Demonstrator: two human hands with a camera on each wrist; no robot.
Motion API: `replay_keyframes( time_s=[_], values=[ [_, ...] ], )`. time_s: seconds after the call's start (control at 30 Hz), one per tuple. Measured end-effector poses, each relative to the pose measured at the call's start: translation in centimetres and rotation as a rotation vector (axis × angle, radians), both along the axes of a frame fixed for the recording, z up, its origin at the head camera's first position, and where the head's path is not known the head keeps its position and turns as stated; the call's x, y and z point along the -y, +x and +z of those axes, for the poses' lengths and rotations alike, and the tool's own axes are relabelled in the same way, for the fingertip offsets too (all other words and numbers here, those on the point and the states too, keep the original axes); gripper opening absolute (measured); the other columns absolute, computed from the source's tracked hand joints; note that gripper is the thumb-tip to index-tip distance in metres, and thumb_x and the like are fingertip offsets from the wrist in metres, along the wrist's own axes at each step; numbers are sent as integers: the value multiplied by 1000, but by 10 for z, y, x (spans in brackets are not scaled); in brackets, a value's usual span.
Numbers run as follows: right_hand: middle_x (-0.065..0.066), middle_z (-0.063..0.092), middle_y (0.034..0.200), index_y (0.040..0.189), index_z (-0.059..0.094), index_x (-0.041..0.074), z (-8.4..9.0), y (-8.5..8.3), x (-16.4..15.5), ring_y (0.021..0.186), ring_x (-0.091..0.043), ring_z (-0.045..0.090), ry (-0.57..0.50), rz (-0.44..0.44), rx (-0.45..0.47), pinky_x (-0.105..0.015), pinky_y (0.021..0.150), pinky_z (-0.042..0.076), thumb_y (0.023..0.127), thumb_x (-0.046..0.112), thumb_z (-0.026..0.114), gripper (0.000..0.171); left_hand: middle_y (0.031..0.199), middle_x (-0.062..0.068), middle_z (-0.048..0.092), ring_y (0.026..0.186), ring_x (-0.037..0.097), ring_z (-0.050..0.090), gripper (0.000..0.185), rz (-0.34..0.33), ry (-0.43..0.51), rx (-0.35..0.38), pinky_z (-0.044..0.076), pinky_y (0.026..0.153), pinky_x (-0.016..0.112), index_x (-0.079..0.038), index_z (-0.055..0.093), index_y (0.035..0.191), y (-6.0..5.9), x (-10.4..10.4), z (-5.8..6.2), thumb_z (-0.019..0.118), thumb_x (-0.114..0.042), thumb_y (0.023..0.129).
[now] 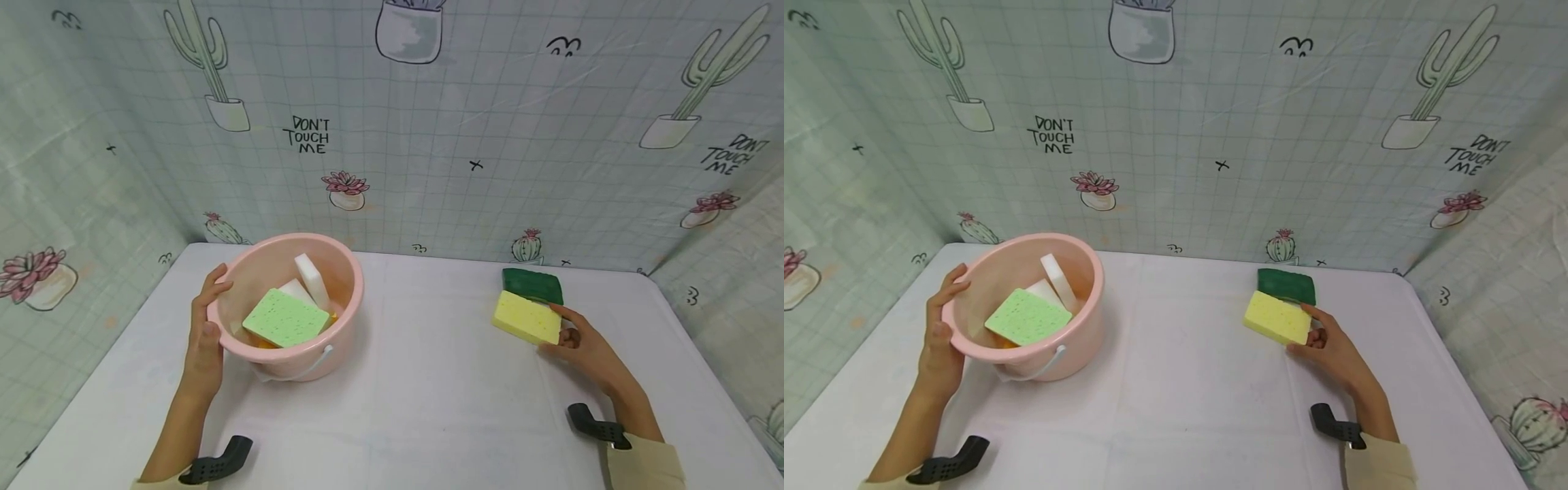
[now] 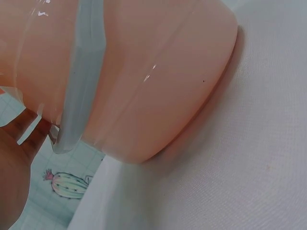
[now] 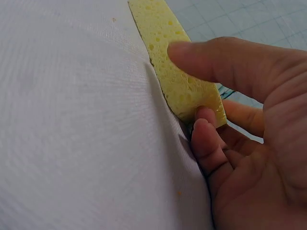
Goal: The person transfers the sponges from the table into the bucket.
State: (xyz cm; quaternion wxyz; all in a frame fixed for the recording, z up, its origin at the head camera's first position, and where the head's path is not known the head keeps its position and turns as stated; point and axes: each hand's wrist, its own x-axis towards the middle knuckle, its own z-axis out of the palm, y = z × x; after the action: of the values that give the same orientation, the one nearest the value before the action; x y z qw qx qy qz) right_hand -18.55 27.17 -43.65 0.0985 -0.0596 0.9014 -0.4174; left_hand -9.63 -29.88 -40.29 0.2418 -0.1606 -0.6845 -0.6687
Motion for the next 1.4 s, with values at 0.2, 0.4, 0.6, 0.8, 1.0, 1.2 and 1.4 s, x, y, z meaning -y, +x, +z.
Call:
replay_keyframes(
  time_s=[0.2,0.4,0.6,0.8,1.0,1.2,1.4],
  values=[
    [-14,48,97,151,21,8,-1,-1,-1,86,-21,49,15,-2,4,-27,70,41,86,25,73,85,156,11,13,141,28,14,61,-2,0,-1,20,112,31,-2,36,139,0,1,-1,49,-43,96],
    [-15,50,103,149,25,5,-1,0,1,88,-23,50,30,-23,-9,-26,68,44,85,25,73,83,157,11,12,141,28,13,61,-6,-2,-2,21,112,31,-2,36,139,0,1,-1,48,-43,96],
    [-14,53,98,146,32,4,0,2,2,83,-17,51,-6,-47,-33,-22,64,44,84,23,75,78,157,10,11,141,27,13,62,-3,-12,13,21,112,31,-3,35,139,0,1,0,48,-44,95],
    [-13,54,89,143,37,6,5,3,4,75,-13,51,-69,-45,-56,-24,59,45,83,23,76,73,157,11,11,141,27,13,62,-2,-8,16,20,112,33,-3,36,139,0,0,1,49,-44,95],
    [-14,53,91,139,39,4,8,4,9,77,-13,51,-124,-20,-89,-24,59,45,82,21,77,70,157,10,12,141,27,13,61,-2,7,14,20,113,33,-4,37,139,0,0,0,49,-44,95],
    [-14,55,95,137,39,3,16,8,18,79,-13,53,-194,9,-98,-23,61,48,82,16,77,68,157,9,12,141,27,13,60,4,-1,27,20,112,33,-5,37,139,0,1,-1,49,-44,95],
    [-12,55,105,137,39,4,29,14,30,86,-12,57,-279,31,-100,-21,69,52,85,13,74,63,157,9,12,141,27,14,60,3,1,22,23,111,31,-4,37,139,1,1,-1,49,-43,95]
  ],
)
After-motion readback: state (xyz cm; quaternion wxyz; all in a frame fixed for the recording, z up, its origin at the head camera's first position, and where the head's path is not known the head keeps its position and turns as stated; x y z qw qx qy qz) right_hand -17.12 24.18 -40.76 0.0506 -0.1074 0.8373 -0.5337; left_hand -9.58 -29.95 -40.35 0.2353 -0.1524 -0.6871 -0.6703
